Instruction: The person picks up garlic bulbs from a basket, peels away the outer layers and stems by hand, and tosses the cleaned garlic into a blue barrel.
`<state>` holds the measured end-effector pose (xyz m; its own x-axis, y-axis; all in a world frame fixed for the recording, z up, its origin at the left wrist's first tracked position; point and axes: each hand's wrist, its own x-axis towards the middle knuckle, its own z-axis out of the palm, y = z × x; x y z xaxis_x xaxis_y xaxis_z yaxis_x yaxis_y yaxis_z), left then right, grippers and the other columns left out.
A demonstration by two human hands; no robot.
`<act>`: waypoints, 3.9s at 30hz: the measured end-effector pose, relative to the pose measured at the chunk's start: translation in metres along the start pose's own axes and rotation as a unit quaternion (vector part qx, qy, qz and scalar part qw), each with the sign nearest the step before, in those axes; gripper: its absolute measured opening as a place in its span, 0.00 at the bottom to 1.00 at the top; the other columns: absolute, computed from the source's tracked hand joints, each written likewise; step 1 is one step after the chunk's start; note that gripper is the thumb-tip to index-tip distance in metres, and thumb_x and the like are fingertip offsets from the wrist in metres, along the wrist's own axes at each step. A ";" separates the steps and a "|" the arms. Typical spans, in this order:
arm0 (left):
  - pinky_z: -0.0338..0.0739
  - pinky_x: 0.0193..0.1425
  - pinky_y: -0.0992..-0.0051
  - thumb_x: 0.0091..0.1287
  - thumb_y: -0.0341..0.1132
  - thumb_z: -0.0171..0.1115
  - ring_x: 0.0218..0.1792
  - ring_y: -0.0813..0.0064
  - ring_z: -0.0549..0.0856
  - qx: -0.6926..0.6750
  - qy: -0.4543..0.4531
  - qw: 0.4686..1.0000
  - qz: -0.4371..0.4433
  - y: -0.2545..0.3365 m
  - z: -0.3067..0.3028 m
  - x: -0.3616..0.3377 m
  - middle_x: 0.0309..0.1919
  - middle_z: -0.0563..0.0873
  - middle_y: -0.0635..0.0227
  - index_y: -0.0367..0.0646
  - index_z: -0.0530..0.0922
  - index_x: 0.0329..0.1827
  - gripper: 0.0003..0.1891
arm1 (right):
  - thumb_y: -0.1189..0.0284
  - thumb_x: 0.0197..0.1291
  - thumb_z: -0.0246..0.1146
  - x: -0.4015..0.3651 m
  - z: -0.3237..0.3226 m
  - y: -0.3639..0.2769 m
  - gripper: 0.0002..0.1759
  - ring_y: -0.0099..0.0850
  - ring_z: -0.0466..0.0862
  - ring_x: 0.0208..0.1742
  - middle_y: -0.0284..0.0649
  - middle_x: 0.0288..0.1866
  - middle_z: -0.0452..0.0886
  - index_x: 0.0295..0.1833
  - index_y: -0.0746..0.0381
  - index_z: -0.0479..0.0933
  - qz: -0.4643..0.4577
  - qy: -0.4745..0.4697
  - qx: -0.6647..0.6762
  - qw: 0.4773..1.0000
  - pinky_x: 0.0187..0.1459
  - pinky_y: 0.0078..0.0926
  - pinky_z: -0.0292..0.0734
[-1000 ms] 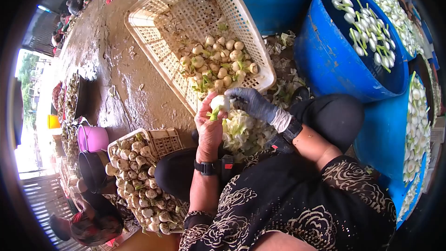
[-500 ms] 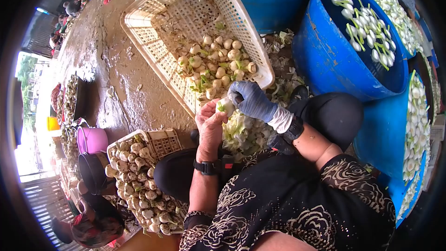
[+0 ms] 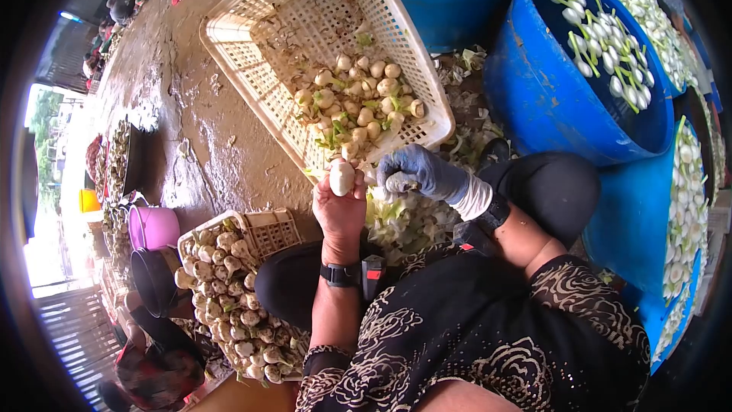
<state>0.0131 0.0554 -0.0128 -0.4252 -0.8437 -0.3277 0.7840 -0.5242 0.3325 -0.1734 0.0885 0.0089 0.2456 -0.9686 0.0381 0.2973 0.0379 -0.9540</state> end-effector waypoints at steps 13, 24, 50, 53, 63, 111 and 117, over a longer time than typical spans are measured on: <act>0.78 0.36 0.74 0.57 0.26 0.60 0.35 0.68 0.82 0.693 0.030 0.649 0.313 -0.011 0.004 -0.007 0.32 0.81 0.66 0.39 0.77 0.38 0.07 | 0.77 0.46 0.70 0.016 0.021 -0.002 0.15 0.38 0.78 0.33 0.37 0.33 0.76 0.42 0.61 0.78 -0.219 0.048 -0.367 0.903 0.40 0.31 0.74; 0.76 0.28 0.76 0.59 0.36 0.60 0.27 0.73 0.82 0.669 -0.075 0.574 0.467 0.001 0.012 0.000 0.25 0.79 0.69 0.41 0.75 0.33 0.08 | 0.77 0.46 0.67 0.011 0.002 0.024 0.16 0.44 0.78 0.52 0.41 0.48 0.80 0.45 0.58 0.80 -0.119 0.123 -0.513 0.841 0.52 0.35 0.74; 0.71 0.25 0.85 0.67 0.36 0.61 0.23 0.83 0.80 0.378 0.075 0.921 -0.065 -0.001 0.010 0.011 0.27 0.85 0.66 0.37 0.78 0.37 0.09 | 0.68 0.57 0.60 0.167 -0.007 0.178 0.20 0.43 0.77 0.57 0.43 0.57 0.77 0.57 0.51 0.75 0.133 -0.190 -0.748 0.622 0.54 0.40 0.74; 0.72 0.24 0.85 0.68 0.35 0.60 0.22 0.82 0.80 0.352 0.102 0.930 -0.031 0.005 0.009 0.011 0.28 0.85 0.65 0.37 0.77 0.40 0.09 | 0.69 0.56 0.62 0.165 -0.015 0.184 0.19 0.43 0.78 0.55 0.45 0.55 0.78 0.56 0.52 0.75 0.164 -0.200 -0.728 0.635 0.55 0.38 0.74; 0.81 0.43 0.71 0.69 0.36 0.58 0.44 0.69 0.83 0.126 0.117 0.975 0.141 0.007 -0.005 0.011 0.45 0.80 0.61 0.40 0.67 0.61 0.20 | 0.66 0.44 0.77 0.094 0.017 0.053 0.32 0.25 0.76 0.50 0.36 0.47 0.76 0.52 0.63 0.69 -0.049 -0.011 -0.232 0.971 0.55 0.26 0.72; 0.69 0.27 0.80 0.70 0.39 0.54 0.24 0.79 0.75 0.275 0.003 0.958 0.078 -0.005 0.008 0.002 0.32 0.80 0.67 0.37 0.73 0.51 0.14 | 0.66 0.64 0.61 0.054 0.000 0.042 0.14 0.40 0.79 0.30 0.51 0.28 0.78 0.39 0.69 0.76 -0.077 0.074 -0.287 0.952 0.33 0.34 0.71; 0.63 0.14 0.84 0.71 0.55 0.46 0.15 0.80 0.70 0.197 0.064 0.976 -0.061 0.008 0.005 0.001 0.29 0.81 0.68 0.45 0.74 0.52 0.23 | 0.66 0.61 0.63 0.047 -0.005 0.049 0.14 0.45 0.75 0.25 0.51 0.23 0.75 0.33 0.67 0.75 -0.137 0.030 -0.317 0.938 0.29 0.37 0.68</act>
<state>0.0165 0.0498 -0.0058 -0.4249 -0.7633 -0.4866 0.4857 -0.6458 0.5890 -0.1522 0.0434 -0.0377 0.1822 -0.9333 0.3093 -0.2716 -0.3501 -0.8964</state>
